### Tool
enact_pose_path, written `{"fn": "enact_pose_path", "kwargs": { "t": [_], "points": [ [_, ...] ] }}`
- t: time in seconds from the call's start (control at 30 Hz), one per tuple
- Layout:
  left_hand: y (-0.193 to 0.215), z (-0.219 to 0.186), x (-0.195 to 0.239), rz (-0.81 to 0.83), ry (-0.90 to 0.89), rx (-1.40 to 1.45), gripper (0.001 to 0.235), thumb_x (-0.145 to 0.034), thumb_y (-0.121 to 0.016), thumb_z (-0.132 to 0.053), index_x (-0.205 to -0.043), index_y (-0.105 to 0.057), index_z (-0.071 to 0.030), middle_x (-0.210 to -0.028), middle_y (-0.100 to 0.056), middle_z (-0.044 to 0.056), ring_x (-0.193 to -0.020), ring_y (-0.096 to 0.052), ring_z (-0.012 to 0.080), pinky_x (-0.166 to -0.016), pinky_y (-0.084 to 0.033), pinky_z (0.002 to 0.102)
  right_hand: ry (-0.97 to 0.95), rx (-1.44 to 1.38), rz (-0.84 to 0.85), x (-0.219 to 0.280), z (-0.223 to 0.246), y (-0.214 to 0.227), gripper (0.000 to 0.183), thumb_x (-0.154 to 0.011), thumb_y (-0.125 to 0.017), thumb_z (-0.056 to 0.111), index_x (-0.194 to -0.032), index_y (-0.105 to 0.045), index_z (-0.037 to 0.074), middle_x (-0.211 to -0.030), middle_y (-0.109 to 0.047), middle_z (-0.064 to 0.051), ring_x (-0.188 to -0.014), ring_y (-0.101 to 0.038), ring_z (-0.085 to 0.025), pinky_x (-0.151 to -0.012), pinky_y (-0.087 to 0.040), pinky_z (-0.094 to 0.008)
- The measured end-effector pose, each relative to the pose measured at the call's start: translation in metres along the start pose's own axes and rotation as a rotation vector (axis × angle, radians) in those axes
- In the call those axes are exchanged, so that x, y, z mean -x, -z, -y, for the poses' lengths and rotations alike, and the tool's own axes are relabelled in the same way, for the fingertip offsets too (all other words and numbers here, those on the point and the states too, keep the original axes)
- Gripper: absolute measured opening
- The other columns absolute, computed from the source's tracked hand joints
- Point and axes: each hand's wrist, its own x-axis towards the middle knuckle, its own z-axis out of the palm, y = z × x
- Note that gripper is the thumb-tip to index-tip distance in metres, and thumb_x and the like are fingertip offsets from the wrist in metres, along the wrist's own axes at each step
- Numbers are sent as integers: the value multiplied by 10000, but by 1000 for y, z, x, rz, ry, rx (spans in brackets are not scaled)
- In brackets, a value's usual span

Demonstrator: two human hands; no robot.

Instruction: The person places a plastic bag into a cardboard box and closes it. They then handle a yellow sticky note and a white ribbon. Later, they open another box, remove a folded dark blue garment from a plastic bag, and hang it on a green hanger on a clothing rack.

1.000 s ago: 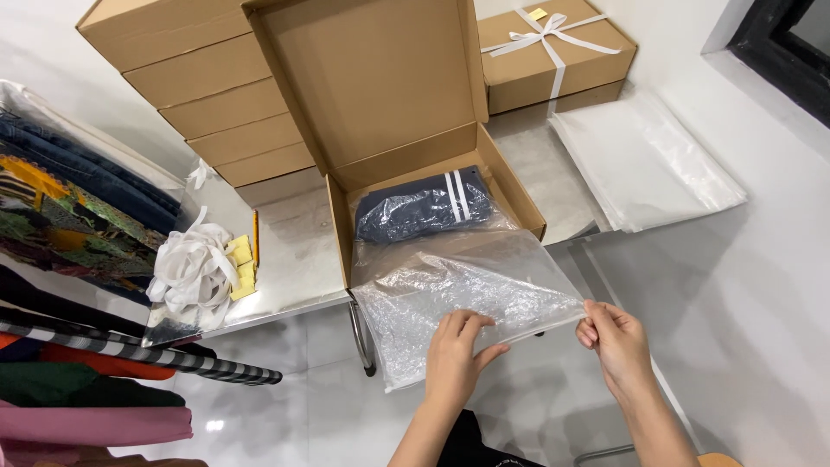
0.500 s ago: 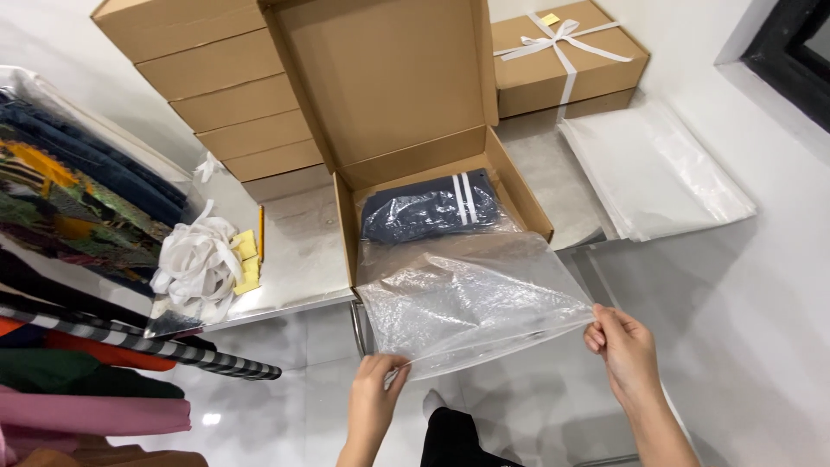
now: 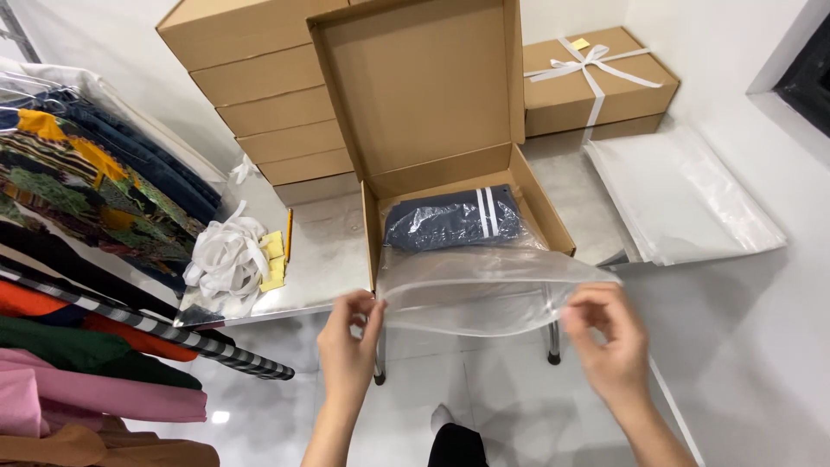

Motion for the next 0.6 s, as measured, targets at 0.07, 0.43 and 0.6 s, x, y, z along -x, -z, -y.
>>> {"fn": "enact_pose_path", "kwargs": {
  "t": [0.07,0.43,0.6],
  "points": [
    [-4,-1,-13,-36,-71,-6,138,-981,-755,-264,-1011,-642,-191,-856,-718,-81,-719,-623,111,-629,-504,268,24,37,133,-7,10,-8,99,-935,-734,102,-1031,-712,86,-1173,-676,-56,-864,-688,-118,-707,-552,-210],
    [-18,-25,-37,-3,-542,-37,462,-986,-561,101,-1350,-708,-142,-1180,-645,63,-1013,-604,228,-869,-508,325,280,126,268,3,21,-14,135,-950,-688,145,-1038,-775,92,-1329,-728,-88,-1077,-763,-147,-826,-675,-245],
    [-25,-35,-32,131,-540,53,766,-857,-509,185,-1519,-593,-192,-1269,-580,77,-1050,-549,206,-774,-485,268,-34,208,397,-9,2,-36,325,-958,-695,276,-1247,-790,162,-1349,-789,16,-1347,-677,-139,-1159,-480,-342]
  ]
}}
